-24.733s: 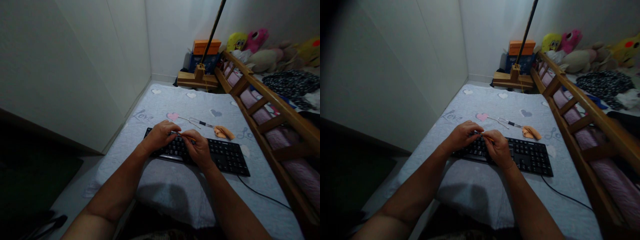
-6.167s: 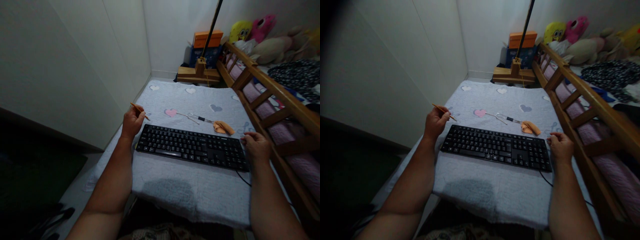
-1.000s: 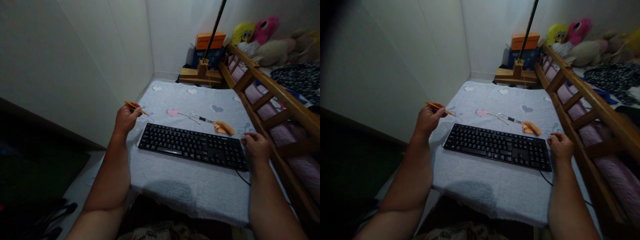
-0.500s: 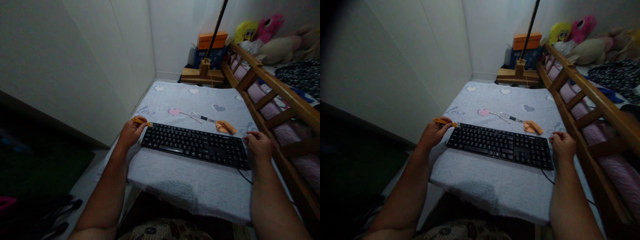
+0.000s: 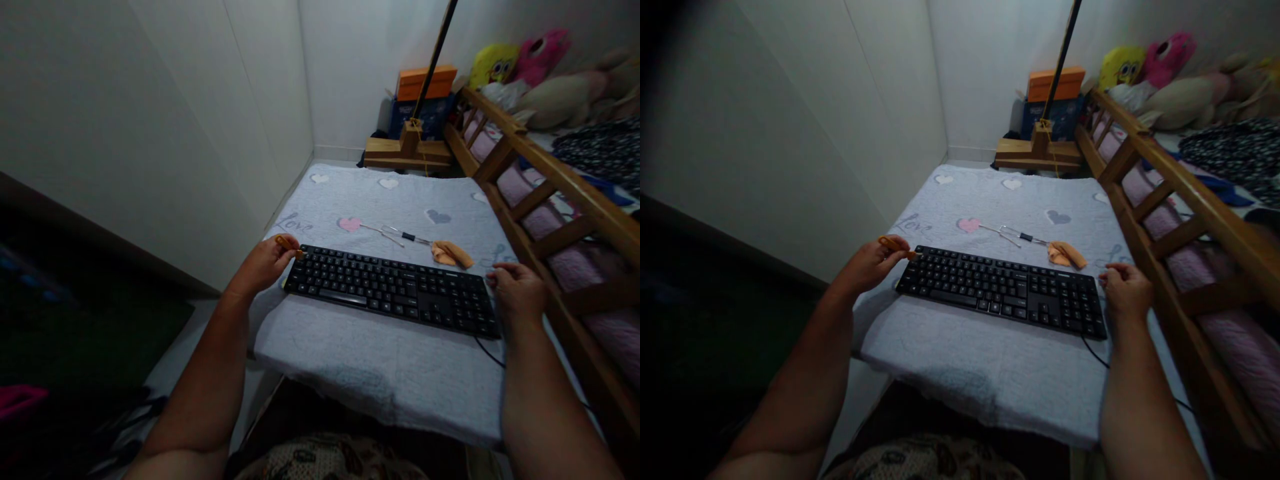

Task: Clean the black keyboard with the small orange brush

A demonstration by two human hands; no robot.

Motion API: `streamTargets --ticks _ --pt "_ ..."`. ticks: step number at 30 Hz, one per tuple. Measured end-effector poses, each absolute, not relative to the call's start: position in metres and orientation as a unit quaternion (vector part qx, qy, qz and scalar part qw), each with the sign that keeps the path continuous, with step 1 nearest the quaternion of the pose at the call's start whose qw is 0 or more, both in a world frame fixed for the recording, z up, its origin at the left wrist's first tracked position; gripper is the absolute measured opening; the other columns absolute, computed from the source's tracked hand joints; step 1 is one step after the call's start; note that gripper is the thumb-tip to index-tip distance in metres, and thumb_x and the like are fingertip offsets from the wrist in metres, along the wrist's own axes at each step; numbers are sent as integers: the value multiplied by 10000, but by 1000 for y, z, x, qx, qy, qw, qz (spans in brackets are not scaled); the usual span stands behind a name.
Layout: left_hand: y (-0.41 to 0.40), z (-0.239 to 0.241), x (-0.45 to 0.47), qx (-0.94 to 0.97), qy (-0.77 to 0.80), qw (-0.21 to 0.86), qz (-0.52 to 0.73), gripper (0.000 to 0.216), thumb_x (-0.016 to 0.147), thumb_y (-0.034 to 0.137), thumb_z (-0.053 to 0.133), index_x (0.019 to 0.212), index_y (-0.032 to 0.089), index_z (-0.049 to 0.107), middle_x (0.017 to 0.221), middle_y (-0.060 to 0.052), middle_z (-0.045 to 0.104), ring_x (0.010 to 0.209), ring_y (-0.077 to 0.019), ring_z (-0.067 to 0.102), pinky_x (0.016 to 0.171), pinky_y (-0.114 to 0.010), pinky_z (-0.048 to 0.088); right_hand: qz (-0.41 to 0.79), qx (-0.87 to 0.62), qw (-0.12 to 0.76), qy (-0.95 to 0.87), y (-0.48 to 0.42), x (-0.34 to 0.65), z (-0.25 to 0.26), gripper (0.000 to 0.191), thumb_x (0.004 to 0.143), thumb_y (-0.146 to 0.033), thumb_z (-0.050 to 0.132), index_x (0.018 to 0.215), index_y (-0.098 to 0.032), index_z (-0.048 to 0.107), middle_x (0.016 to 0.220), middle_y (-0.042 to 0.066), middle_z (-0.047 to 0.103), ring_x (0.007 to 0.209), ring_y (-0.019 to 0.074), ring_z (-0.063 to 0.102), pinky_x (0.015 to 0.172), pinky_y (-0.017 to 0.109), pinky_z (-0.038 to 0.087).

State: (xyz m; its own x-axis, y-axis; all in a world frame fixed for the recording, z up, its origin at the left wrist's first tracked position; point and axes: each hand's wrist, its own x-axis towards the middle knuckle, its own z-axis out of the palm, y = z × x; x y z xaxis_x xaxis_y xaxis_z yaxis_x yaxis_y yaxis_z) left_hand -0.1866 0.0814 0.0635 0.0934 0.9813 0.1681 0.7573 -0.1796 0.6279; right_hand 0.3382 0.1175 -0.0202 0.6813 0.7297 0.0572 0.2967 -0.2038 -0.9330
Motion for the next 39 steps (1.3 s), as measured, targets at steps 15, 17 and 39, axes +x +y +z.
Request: streamTargets --ticks 15,17,39 --pt "100 61 -191 614 665 168 392 223 925 424 638 915 206 682 876 -81 781 840 -245 753 799 -361 586 189 -747 513 -379 114 342 -24 158 716 -239 641 850 -231 725 724 22 714 639 199 667 571 282 518" --pt "104 61 -189 633 667 133 370 192 935 396 646 904 211 687 877 -82 778 849 -249 747 822 -366 575 190 -747 521 -365 115 341 -23 196 678 -234 646 854 -212 730 696 12 704 605 185 650 560 275 503" --pt "116 59 -165 692 620 199 312 129 941 345 627 895 226 641 851 -57 761 838 -242 728 826 -375 558 200 -741 524 -369 115 341 -25 127 712 -223 636 821 -239 700 709 8 693 633 199 652 580 293 514"
